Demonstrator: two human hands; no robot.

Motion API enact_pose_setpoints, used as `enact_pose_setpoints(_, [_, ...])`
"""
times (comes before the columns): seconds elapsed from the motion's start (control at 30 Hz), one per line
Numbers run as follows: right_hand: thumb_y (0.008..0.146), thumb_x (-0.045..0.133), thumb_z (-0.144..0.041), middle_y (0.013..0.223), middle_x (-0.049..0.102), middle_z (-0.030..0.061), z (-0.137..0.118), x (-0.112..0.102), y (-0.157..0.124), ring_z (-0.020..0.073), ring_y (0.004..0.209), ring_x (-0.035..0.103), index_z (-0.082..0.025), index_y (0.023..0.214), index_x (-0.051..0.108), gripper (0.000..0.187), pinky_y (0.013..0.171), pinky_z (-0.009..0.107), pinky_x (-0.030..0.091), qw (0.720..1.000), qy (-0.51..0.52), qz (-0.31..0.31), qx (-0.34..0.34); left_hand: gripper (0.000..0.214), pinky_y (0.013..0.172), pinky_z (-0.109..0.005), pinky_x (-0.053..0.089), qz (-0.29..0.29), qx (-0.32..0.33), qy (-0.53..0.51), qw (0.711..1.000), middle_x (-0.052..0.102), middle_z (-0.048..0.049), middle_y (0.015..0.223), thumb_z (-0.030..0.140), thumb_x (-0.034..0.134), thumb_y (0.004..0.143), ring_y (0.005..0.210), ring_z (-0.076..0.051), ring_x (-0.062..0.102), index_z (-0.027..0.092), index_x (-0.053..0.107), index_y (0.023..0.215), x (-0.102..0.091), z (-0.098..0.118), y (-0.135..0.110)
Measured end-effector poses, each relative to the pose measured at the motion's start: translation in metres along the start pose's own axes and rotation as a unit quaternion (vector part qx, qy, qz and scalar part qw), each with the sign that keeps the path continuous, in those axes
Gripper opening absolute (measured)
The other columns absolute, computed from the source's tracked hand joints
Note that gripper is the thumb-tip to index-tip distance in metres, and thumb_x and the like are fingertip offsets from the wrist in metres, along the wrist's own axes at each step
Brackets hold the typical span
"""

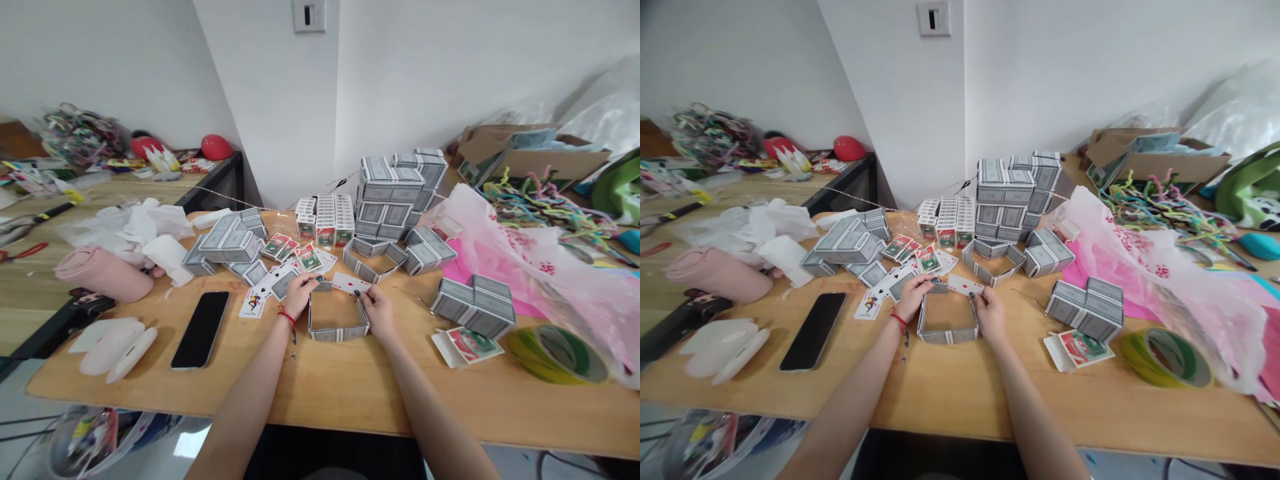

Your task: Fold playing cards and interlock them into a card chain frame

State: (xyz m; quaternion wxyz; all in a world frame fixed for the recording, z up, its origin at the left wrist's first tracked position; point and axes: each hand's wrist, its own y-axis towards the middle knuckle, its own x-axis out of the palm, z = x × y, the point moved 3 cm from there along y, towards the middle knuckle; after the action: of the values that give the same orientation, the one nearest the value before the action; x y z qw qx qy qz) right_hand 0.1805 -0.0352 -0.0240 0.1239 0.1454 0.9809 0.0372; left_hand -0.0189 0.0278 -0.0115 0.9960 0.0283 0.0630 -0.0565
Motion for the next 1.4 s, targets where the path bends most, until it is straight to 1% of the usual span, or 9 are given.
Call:
enact_pose_setpoints(0.1, [0.076, 0.047, -0.028, 0.076, 0.063, 0.0035, -0.004, -0.003, -0.001, 0.0180, 0.072, 0.055, -0.019, 0.075, 0.059, 0.015, 0.069, 0.030, 0.043, 0.994, -0.099, -0.007, -0.046, 0.022, 0.078, -0.031, 0.045, -0.007, 0.001, -0.012, 1.000, 0.068, -0.0056, 0.090, 0.031, 0.059, 0.068, 0.086, -0.019, 0.060, 0.015, 0.067, 0.081, 0.000, 0.001, -0.001])
enact_pose_setpoints(0.27, [0.077, 0.045, -0.022, 0.080, 0.062, 0.0055, -0.008, -0.006, -0.001, 0.0198, 0.084, 0.051, -0.020, 0.071, 0.061, 0.017, 0.076, 0.031, 0.040, 0.980, -0.169, -0.020, -0.106, 0.023, 0.078, -0.031, 0.045, -0.014, -0.001, -0.025, 1.000, 0.068, -0.0052, 0.088, 0.032, 0.059, 0.067, 0.083, -0.019, 0.060, 0.015, 0.067, 0.081, 0.001, 0.001, -0.002])
enact_pose_setpoints(0.4, [0.079, 0.045, -0.023, 0.080, 0.061, 0.0060, -0.007, -0.006, 0.001, 0.0206, 0.084, 0.047, -0.021, 0.068, 0.062, 0.020, 0.076, 0.033, 0.039, 0.965, -0.218, -0.027, -0.141, 0.024, 0.079, -0.031, 0.044, -0.015, -0.001, -0.020, 1.000, 0.067, -0.0060, 0.089, 0.033, 0.059, 0.068, 0.085, -0.019, 0.060, 0.015, 0.067, 0.080, 0.001, 0.001, -0.001])
enact_pose_setpoints(0.57, [0.079, 0.041, -0.019, 0.073, 0.056, 0.0058, -0.006, -0.008, 0.003, 0.0189, 0.077, 0.048, -0.020, 0.060, 0.057, 0.024, 0.071, 0.031, 0.039, 0.957, -0.245, -0.038, -0.148, 0.025, 0.079, -0.031, 0.044, -0.037, -0.003, -0.007, 0.999, 0.067, -0.0063, 0.089, 0.032, 0.056, 0.070, 0.084, -0.019, 0.059, 0.014, 0.067, 0.084, 0.001, 0.002, -0.002])
enact_pose_setpoints(0.7, [0.079, 0.041, -0.020, 0.073, 0.056, 0.0056, -0.005, -0.008, 0.004, 0.0181, 0.073, 0.051, -0.019, 0.061, 0.057, 0.024, 0.069, 0.030, 0.041, 0.962, -0.236, -0.052, -0.129, 0.026, 0.081, -0.031, 0.043, -0.066, 0.003, -0.004, 0.998, 0.067, -0.0058, 0.090, 0.030, 0.053, 0.072, 0.087, -0.019, 0.059, 0.015, 0.066, 0.090, 0.001, 0.003, -0.003])
enact_pose_setpoints(0.8, [0.078, 0.043, -0.022, 0.086, 0.061, 0.0052, -0.006, -0.004, 0.003, 0.0181, 0.080, 0.055, -0.021, 0.079, 0.062, 0.019, 0.074, 0.031, 0.043, 0.975, -0.182, -0.064, -0.113, 0.026, 0.083, -0.031, 0.042, -0.079, 0.006, 0.003, 0.997, 0.066, -0.0056, 0.091, 0.030, 0.052, 0.073, 0.089, -0.019, 0.058, 0.016, 0.065, 0.091, 0.001, 0.003, -0.003])
enact_pose_setpoints(0.9, [0.079, 0.043, -0.025, 0.098, 0.062, 0.0041, -0.008, -0.001, 0.001, 0.0181, 0.086, 0.057, -0.024, 0.099, 0.060, 0.026, 0.079, 0.032, 0.043, 0.983, -0.140, -0.061, -0.099, 0.026, 0.085, -0.031, 0.041, -0.084, 0.008, 0.007, 0.996, 0.066, -0.0057, 0.092, 0.030, 0.052, 0.074, 0.090, -0.019, 0.057, 0.016, 0.065, 0.091, 0.001, 0.004, -0.003])
enact_pose_setpoints(1.13, [0.076, 0.033, -0.015, 0.066, 0.054, 0.0008, -0.012, 0.000, 0.003, 0.0144, 0.063, 0.053, -0.022, 0.097, 0.063, 0.038, 0.064, 0.026, 0.043, 0.976, -0.163, -0.089, -0.115, 0.026, 0.088, -0.031, 0.039, -0.110, 0.031, -0.001, 0.993, 0.064, -0.0051, 0.096, 0.030, 0.047, 0.078, 0.093, -0.018, 0.055, 0.016, 0.064, 0.092, 0.005, 0.011, -0.004])
enact_pose_setpoints(1.4, [0.069, 0.034, -0.011, 0.057, 0.051, -0.0001, -0.016, 0.003, 0.010, 0.0148, 0.060, 0.051, -0.022, 0.088, 0.067, 0.039, 0.062, 0.026, 0.042, 0.977, -0.134, -0.100, -0.129, 0.027, 0.086, -0.031, 0.041, -0.120, 0.022, -0.005, 0.993, 0.063, -0.0055, 0.099, 0.032, 0.045, 0.079, 0.096, -0.019, 0.055, 0.016, 0.063, 0.092, 0.008, 0.013, -0.006])
